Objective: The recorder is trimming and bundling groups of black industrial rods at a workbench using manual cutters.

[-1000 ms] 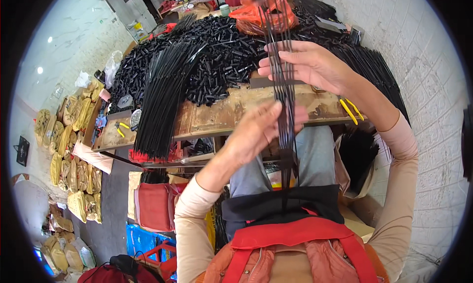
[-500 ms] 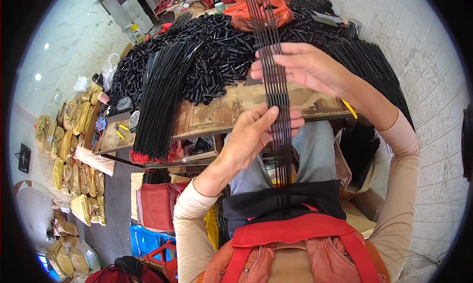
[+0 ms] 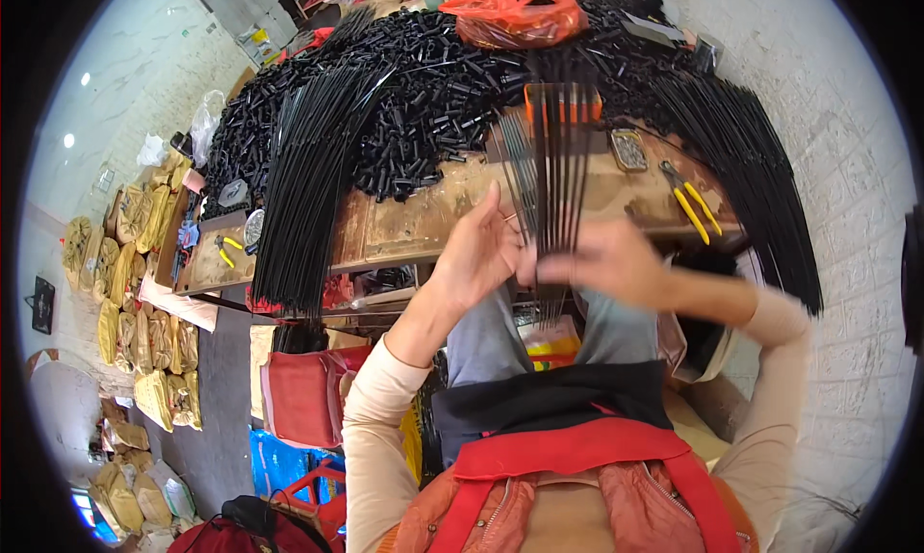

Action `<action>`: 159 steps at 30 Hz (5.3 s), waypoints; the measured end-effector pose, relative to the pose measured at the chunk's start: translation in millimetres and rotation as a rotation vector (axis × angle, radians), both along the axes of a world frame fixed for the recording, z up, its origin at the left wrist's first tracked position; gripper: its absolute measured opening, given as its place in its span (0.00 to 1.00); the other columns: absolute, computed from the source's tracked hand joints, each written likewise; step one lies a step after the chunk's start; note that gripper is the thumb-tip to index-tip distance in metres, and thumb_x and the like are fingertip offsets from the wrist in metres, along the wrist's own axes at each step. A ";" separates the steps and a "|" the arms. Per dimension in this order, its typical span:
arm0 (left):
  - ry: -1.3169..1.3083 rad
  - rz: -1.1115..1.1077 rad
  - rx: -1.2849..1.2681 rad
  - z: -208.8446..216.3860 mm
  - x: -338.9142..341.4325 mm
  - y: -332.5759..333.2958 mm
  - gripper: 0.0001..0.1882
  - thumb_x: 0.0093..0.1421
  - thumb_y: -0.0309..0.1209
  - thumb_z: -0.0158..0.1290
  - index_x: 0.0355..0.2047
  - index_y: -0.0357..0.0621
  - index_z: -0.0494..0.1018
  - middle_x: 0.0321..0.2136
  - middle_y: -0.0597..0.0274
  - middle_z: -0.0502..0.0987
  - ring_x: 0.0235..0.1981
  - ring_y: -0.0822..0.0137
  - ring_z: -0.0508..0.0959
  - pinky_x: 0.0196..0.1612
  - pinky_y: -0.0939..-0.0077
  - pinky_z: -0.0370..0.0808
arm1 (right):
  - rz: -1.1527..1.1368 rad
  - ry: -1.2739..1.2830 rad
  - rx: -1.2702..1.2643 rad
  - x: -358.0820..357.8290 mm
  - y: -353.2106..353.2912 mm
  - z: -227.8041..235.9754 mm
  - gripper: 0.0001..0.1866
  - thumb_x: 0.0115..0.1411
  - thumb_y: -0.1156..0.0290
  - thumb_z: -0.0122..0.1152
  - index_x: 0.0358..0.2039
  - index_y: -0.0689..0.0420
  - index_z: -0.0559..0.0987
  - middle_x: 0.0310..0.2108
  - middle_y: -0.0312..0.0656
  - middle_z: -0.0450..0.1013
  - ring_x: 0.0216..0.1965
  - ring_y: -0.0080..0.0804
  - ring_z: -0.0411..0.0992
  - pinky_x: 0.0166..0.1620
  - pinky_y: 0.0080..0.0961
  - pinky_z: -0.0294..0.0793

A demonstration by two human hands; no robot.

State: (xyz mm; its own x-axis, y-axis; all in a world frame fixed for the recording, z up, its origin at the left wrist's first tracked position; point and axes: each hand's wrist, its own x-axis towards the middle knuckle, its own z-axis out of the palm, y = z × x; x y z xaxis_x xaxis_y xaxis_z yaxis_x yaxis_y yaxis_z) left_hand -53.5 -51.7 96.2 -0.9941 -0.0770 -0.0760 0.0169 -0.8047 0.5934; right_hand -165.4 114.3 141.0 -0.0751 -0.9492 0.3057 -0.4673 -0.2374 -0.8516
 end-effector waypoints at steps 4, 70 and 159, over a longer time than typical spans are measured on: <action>-0.220 0.033 -0.047 -23.2 -49.2 -45.2 0.28 0.71 0.46 0.30 0.57 0.35 0.61 0.54 0.43 0.69 0.54 0.50 0.73 0.58 0.54 0.70 | 0.028 -0.130 0.194 7.8 11.7 -75.7 0.11 0.57 0.69 0.64 0.39 0.59 0.82 0.31 0.39 0.80 0.29 0.26 0.75 0.36 0.22 0.74; -0.006 0.554 -0.704 28.7 -12.6 12.8 0.11 0.61 0.19 0.52 0.45 0.34 0.76 0.40 0.56 0.79 0.41 0.67 0.80 0.46 0.69 0.81 | -0.293 0.939 -0.120 -49.2 0.9 33.1 0.34 0.48 0.83 0.56 0.59 0.46 0.72 0.29 0.41 0.65 0.25 0.36 0.67 0.26 0.31 0.70; 0.010 0.106 -2.365 -81.0 -48.6 -34.3 0.45 0.47 0.50 0.61 0.65 0.57 0.58 0.68 0.47 0.48 0.69 0.50 0.48 0.68 0.52 0.48 | -0.397 0.945 0.245 -297.5 -189.8 -85.8 0.05 0.51 0.73 0.60 0.28 0.58 0.81 0.27 0.48 0.76 0.33 0.48 0.76 0.39 0.37 0.76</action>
